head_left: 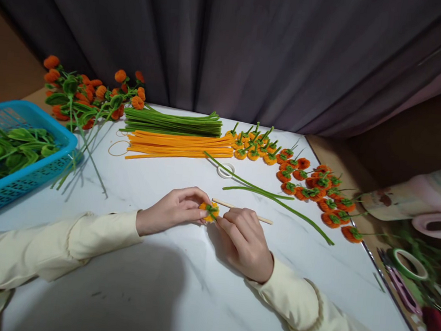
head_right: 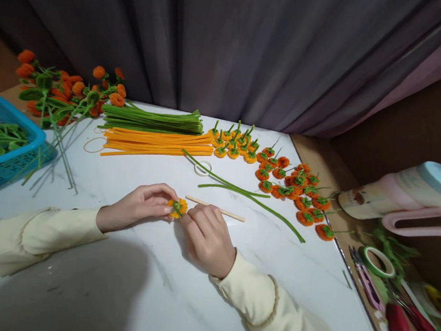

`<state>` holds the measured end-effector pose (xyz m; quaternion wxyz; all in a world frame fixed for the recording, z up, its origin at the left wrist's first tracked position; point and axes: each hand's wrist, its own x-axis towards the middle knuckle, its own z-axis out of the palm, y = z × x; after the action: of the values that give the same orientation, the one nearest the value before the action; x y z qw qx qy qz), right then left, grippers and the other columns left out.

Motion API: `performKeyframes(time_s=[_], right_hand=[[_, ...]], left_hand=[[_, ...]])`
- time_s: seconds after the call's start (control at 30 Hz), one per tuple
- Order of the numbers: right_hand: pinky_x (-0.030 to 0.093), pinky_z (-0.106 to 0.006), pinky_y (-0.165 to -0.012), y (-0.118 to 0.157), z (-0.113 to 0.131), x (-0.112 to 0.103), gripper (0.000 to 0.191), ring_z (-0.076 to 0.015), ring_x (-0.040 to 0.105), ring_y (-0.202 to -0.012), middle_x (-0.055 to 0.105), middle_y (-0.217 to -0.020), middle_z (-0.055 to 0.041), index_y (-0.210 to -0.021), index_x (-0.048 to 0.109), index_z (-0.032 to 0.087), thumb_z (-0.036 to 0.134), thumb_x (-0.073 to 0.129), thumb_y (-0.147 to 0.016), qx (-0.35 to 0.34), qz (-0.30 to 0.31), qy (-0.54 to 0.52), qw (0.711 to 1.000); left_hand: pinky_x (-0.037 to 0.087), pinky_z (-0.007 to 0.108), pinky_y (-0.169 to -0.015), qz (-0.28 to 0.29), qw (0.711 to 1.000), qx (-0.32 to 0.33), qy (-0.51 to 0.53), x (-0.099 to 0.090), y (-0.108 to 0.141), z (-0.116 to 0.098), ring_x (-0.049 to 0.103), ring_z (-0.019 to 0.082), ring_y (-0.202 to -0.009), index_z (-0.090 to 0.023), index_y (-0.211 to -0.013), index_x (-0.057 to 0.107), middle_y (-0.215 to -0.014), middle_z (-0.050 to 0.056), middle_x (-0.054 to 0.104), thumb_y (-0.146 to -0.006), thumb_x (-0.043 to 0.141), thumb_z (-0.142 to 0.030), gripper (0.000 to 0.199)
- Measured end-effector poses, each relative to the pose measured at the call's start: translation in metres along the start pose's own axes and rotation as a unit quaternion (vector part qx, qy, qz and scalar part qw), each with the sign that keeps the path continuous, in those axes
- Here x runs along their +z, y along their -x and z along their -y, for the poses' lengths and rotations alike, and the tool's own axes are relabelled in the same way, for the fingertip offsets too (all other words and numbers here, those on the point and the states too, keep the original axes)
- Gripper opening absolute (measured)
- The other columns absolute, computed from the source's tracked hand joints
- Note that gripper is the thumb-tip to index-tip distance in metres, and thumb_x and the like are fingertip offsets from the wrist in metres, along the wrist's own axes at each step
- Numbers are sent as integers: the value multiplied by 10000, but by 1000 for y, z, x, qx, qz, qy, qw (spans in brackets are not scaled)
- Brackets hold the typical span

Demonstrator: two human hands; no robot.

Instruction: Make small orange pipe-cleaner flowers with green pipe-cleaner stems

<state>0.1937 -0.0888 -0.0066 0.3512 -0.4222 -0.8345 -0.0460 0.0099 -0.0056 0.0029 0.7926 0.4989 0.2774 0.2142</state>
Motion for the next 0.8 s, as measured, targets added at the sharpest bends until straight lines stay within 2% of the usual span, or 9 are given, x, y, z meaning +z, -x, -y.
performKeyframes(time_s=[0.13, 0.2, 0.33, 0.4, 0.47, 0.6, 0.7, 0.8], right_hand=[[404, -346, -670, -2, 3, -3, 213, -208, 537, -791, 615, -822, -107, -968, 552, 120, 25, 493, -786, 8, -11, -12, 1000], [400, -341, -659, -5, 4, -6, 163, -191, 537, -744, 611, -794, -88, -934, 567, 137, 61, 510, -801, 40, -29, -42, 998], [421, -328, -678, -11, -5, -11, 106, -173, 547, -721, 596, -753, -54, -825, 577, 170, 123, 487, -852, 185, -77, -103, 974], [441, -321, -706, -13, -14, -12, 128, -181, 562, -782, 605, -813, -64, -838, 578, 175, 163, 457, -880, 251, -67, -101, 961], [451, -332, -752, -14, -23, -12, 121, -200, 559, -862, 605, -908, -84, -888, 577, 173, 199, 459, -881, 267, -21, -77, 960], [450, -374, -795, -17, -23, -13, 166, -240, 522, -905, 579, -969, -107, -950, 572, 146, 123, 479, -815, 201, 146, 2, 969], [465, -368, -719, -17, -14, -14, 281, -255, 519, -864, 569, -917, -111, -989, 559, 120, 28, 424, -760, 199, 253, 72, 944], [461, -346, -670, -15, -11, -16, 329, -248, 531, -837, 552, -913, -114, -1011, 537, 111, -4, 382, -745, 237, 293, 93, 922]], left_hand=[[506, 265, -717, -9, 1000, 5, -3, -1, 0, 0, 584, 107, -744, -135, -918, 558, -804, 12, 608, -740, 692, -246, 248], [502, 271, -719, -16, 999, 22, -19, -2, 1, 1, 581, 112, -749, -138, -915, 558, -823, 19, 604, -743, 686, -254, 244], [492, 258, -697, -38, 988, 104, -106, -4, 1, 5, 571, 132, -790, -143, -913, 569, -883, 42, 587, -765, 657, -250, 203], [499, 251, -667, -51, 980, 134, -136, -4, 1, 7, 568, 141, -796, -144, -925, 568, -900, 54, 578, -774, 639, -247, 196], [512, 241, -624, -65, 975, 148, -149, -2, 1, 7, 566, 144, -791, -142, -927, 566, -920, 64, 561, -777, 624, -242, 190], [541, 231, -570, -82, 964, 173, -184, 1, 2, 7, 558, 131, -756, -136, -909, 567, -947, 64, 509, -779, 598, -220, 158], [564, 233, -603, -83, 954, 190, -214, 1, 3, 7, 559, 124, -770, -140, -922, 569, -961, 62, 504, -789, 581, -201, 146], [573, 236, -664, -82, 946, 206, -235, 0, 4, 9, 567, 118, -801, -146, -942, 570, -992, 64, 513, -807, 561, -189, 143]])
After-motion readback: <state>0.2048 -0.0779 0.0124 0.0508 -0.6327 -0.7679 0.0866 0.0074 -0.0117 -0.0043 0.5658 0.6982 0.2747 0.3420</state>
